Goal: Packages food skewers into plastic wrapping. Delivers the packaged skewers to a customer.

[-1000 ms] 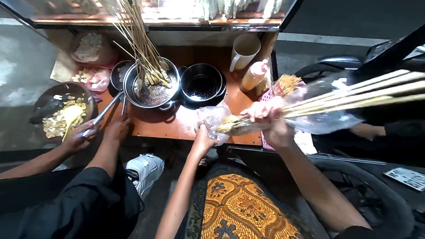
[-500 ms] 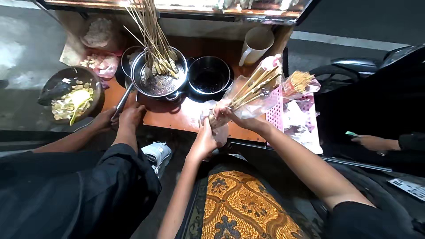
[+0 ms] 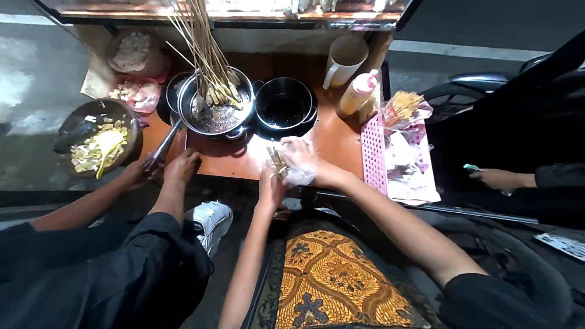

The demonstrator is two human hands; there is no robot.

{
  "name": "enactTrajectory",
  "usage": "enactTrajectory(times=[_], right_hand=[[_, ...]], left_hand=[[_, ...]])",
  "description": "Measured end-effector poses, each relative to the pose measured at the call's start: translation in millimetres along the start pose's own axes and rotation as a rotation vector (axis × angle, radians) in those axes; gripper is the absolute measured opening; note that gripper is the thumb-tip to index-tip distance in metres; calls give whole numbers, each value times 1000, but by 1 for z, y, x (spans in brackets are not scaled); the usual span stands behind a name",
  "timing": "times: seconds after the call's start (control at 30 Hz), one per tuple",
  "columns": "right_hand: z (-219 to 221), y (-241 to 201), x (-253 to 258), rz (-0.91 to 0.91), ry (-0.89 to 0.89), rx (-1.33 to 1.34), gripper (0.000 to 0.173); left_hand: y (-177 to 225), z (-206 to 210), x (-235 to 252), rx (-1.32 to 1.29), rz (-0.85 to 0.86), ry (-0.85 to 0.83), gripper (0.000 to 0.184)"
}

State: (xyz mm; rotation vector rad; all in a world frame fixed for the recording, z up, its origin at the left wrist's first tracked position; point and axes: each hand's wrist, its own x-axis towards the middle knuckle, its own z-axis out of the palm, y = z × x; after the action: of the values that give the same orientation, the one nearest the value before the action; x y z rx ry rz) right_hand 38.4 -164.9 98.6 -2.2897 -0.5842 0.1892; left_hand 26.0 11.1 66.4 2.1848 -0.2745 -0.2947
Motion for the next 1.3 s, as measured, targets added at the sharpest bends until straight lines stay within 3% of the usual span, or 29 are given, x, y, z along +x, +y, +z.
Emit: enactTrajectory(times=[0.07,0.13,0.2,0.33,0.43,0.53,0.6,0.67,0.77,0.9,0.97,1.07,1.17,1.3], right_hand=[[11,11,-18,197,111,200,79],[31,19,-32,352,350,475,65],[45,22,-40,470,436,631,55],[40,33,-43,395,106,437,38],[26,35,-39,389,-230,216,41],[13,26,-44,357,-362,-65,32],[6,6,-54,351,-230,-247,21],[0,-19,-61,342,-38,-367,21],[1,-22,-66,116,228,-454,13],[-2,5,-61,-75,61,-356,14],[-4,21,-60,-222,97,-213,11],[-10,30,-59,-307,119,47,9],[-21,26,-55,-252,77,62,15],[-27,48,-41,-226,383,-189,8]], left_hand=[[-10,2,8,6,31,30,21],[-17,1,9,-55,62,59,19],[-17,-2,7,-78,57,42,22],[-8,-10,17,-28,1,-37,21],[-12,-12,23,-42,76,-43,13],[-12,-13,22,-25,95,-14,13],[-11,-17,21,49,146,5,21],[-8,-21,19,74,96,-20,36],[-5,-24,21,32,57,-56,53],[-9,-23,30,-221,108,-182,71],[-14,-25,30,-251,147,-217,77],[-16,-29,26,-301,107,-251,74],[-9,-37,20,-208,83,-282,52],[-7,-34,13,-215,91,-331,51]])
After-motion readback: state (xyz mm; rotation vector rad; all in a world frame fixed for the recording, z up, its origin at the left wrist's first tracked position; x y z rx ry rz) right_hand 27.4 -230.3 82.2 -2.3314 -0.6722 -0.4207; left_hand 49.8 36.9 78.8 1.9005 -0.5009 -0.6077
